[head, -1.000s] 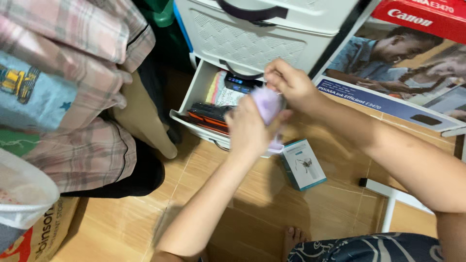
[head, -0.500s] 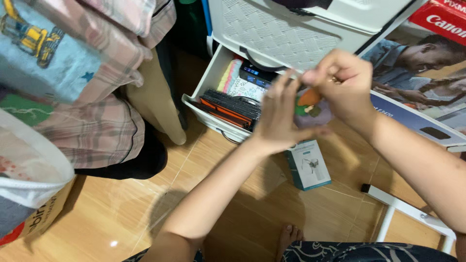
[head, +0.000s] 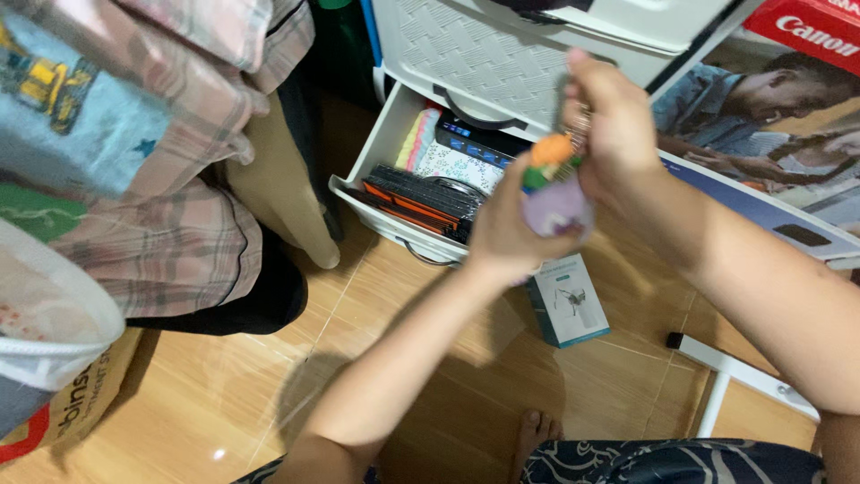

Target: The person kneels and opens a plastic drawer unit, then removes and rearranges various small items including a red strap, a small box, a pink pouch, a round container, and a patterned pouch. They open and close the round container, inspect its contents, and place items back into the drawer.

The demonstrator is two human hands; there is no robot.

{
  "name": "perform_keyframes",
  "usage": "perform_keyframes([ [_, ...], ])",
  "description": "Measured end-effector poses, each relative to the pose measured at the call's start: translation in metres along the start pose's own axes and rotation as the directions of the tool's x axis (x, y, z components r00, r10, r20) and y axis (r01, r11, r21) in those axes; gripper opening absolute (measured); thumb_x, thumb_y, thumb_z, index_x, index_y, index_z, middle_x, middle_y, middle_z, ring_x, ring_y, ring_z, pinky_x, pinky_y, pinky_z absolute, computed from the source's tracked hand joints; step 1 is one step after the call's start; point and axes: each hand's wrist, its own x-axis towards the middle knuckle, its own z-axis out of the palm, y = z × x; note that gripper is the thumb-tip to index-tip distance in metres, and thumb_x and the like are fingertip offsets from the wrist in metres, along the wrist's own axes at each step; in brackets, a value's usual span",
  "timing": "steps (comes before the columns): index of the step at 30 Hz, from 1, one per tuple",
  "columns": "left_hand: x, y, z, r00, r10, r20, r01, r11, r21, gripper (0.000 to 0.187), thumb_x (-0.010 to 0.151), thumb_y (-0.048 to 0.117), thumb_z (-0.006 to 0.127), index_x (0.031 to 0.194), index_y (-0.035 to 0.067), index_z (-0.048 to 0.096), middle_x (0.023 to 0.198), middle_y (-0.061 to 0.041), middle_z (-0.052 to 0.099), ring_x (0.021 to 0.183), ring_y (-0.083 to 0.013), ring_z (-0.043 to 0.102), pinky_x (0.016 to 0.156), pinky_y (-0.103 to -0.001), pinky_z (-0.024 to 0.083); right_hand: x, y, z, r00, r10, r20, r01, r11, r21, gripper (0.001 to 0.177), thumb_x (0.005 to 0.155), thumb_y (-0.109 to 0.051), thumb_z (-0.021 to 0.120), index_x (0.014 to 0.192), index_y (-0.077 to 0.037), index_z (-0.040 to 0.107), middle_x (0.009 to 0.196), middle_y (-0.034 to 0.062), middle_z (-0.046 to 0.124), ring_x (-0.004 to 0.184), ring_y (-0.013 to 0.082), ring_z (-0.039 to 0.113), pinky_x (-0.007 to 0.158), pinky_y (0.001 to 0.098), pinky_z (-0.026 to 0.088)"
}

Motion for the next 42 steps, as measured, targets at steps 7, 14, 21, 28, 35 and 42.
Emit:
perform_keyframes([
  [7, 0.046, -0.048, -0.094, 0.988, -0.153, -0.005, 0.153, 0.987, -0.052, 0.112, 0.059, 0.026, 0.09, 0.152, 0.003, 0.031, 0.124, -0.018, 0.067, 0.109, -0.0285, 0.07, 0.091, -0.039, 0.059, 0.026, 0.046, -0.041, 0.961, 0.177, 0.214, -0.067, 0.896, -0.439, 0.018, 0.092, -0.016, 0.066, 0.107, -0.007, 0.067, 0.092, -0.0007, 0.069, 0.079, 0.0063, 0.063, 0.065, 0.0217, 0.048],
  [14, 0.098, -0.127, -0.141, 0.667, -0.625, 0.407, 0.743, 0.513, -0.431, 0.08, 0.062, 0.027, 0.081, 0.136, 0.007, 0.06, 0.114, -0.018, 0.073, 0.095, -0.0294, 0.074, 0.083, -0.043, 0.061, 0.015, 0.053, -0.064, 0.924, 0.343, 0.169, -0.149, 0.729, -0.668, 0.016, 0.091, -0.012, 0.062, 0.104, -0.003, 0.068, 0.091, 0.007, 0.072, 0.082, 0.0172, 0.071, 0.07, 0.0351, 0.058],
  [21, 0.172, -0.17, -0.122, 0.767, -0.64, 0.047, 0.563, 0.706, 0.429, 0.084, 0.06, 0.036, 0.091, 0.125, -0.012, 0.069, 0.112, -0.021, 0.076, 0.092, -0.03, 0.078, 0.083, -0.039, 0.064, 0.001, 0.089, -0.04, 0.762, 0.301, 0.573, 0.599, 0.01, -0.801, 0.027, 0.085, -0.013, 0.068, 0.111, -0.008, 0.071, 0.116, 0.0144, 0.067, 0.113, 0.0326, 0.062, 0.099, 0.0451, 0.049],
  [28, 0.169, -0.183, -0.06, 0.947, -0.276, -0.167, 0.285, 0.474, 0.833, 0.058, 0.078, 0.034, 0.08, 0.124, 0.002, 0.065, 0.125, -0.02, 0.065, 0.117, -0.0365, 0.061, 0.093, -0.047, 0.052, 0.029, 0.17, -0.044, 0.7, 0.399, 0.593, 0.714, -0.346, -0.609, 0.053, 0.084, -0.013, 0.061, 0.136, -0.003, 0.062, 0.16, 0.0228, 0.037, 0.138, 0.0415, 0.045, 0.105, 0.0481, 0.042],
  [35, 0.176, -0.255, -0.059, 0.986, 0.128, 0.111, -0.133, 0.177, 0.975, 0.043, 0.1, 0.025, 0.048, 0.128, 0.001, 0.068, 0.14, -0.016, 0.061, 0.135, -0.0332, 0.048, 0.114, -0.053, 0.033, 0.041, 0.201, -0.027, 0.766, 0.624, 0.154, 0.505, -0.437, -0.744, 0.045, 0.09, -0.011, 0.057, 0.132, -0.002, 0.068, 0.16, 0.0205, 0.036, 0.154, 0.0439, 0.026, 0.12, 0.0488, 0.029],
  [42, 0.196, -0.234, -0.066, 0.98, -0.074, 0.183, -0.117, 0.53, 0.84, 0.062, 0.101, 0.049, 0.05, 0.145, 0.006, 0.056, 0.152, -0.019, 0.049, 0.142, -0.038, 0.038, 0.118, -0.049, 0.023, 0.013, 0.119, -0.021, 0.745, 0.37, 0.555, 0.629, -0.115, -0.769, 0.02, 0.091, -0.015, 0.062, 0.105, -0.005, 0.073, 0.106, 0.0148, 0.071, 0.105, 0.0326, 0.067, 0.096, 0.0465, 0.046],
])
